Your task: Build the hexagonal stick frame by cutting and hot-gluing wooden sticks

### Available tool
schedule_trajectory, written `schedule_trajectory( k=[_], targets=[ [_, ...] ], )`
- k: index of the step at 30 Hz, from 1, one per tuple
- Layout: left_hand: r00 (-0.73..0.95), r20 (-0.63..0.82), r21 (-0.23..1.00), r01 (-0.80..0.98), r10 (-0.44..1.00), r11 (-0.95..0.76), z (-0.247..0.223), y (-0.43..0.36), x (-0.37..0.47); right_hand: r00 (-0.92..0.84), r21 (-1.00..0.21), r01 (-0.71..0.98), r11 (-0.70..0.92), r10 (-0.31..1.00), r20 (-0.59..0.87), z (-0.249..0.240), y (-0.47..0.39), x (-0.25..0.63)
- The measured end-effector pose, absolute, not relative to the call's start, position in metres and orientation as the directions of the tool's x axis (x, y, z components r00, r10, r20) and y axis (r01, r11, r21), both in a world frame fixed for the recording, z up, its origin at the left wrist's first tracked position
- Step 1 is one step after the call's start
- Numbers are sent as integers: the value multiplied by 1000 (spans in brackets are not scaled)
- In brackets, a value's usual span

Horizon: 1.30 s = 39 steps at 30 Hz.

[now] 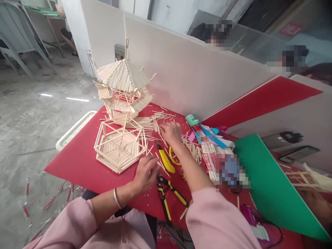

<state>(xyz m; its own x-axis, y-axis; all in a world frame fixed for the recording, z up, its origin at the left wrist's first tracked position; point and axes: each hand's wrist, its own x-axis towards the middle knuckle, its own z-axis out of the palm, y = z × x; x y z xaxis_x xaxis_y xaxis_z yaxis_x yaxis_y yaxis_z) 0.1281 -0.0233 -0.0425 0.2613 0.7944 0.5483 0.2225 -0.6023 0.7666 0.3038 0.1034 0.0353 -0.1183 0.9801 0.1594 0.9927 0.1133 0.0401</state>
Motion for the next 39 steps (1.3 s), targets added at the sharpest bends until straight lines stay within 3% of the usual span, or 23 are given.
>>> schedule_trajectory(
  k=[6, 10, 14, 15, 17, 19, 21, 24, 31, 34, 37, 39],
  targets=[
    [303, 581, 759, 133, 755, -638, -37, -25, 131, -237, 65, 971, 232, 969, 75, 3, 215, 290],
    [274, 577, 776, 110, 770, -621, -37, -26, 135, -270, 37, 963, 267, 960, 71, 5, 223, 295],
    [331, 570, 772, 97, 752, -628, -37, -25, 135, -209, -29, 976, 218, 959, 190, 35, 197, 306],
    [360, 566, 772, 83, 742, -630, -38, -24, 134, -163, -107, 975, 194, 954, 252, 45, 186, 307],
    [420, 567, 768, 42, 709, -639, -39, -25, 133, 21, -478, 865, 151, 942, 335, 68, 157, 304],
    [480, 562, 767, 1, 673, -641, -39, -28, 130, 151, -799, 596, 84, 965, 215, 90, 123, 293],
    [530, 537, 787, -36, 656, -615, -36, -35, 125, 129, -930, 368, 15, 989, 67, 106, 89, 274],
    [580, 478, 848, -107, 660, -520, -26, -54, 105, 68, -976, 213, -39, 997, -25, 117, 47, 242],
    [535, 94, 995, -83, 840, -59, -1, -84, 19, 28, -991, 126, -41, 999, -38, 110, 22, 198],
    [439, -92, 981, -115, 894, 157, -6, -78, -11, 10, -992, 118, -43, 999, -42, 105, 25, 189],
    [223, -223, 922, -267, 949, 280, -10, -64, -25, 21, -986, 146, -82, 997, -79, 100, 29, 178],
    [171, -301, 861, -375, 938, 344, -5, -54, -27, 35, -976, 184, -118, 993, -113, 96, 32, 172]
  ],
)
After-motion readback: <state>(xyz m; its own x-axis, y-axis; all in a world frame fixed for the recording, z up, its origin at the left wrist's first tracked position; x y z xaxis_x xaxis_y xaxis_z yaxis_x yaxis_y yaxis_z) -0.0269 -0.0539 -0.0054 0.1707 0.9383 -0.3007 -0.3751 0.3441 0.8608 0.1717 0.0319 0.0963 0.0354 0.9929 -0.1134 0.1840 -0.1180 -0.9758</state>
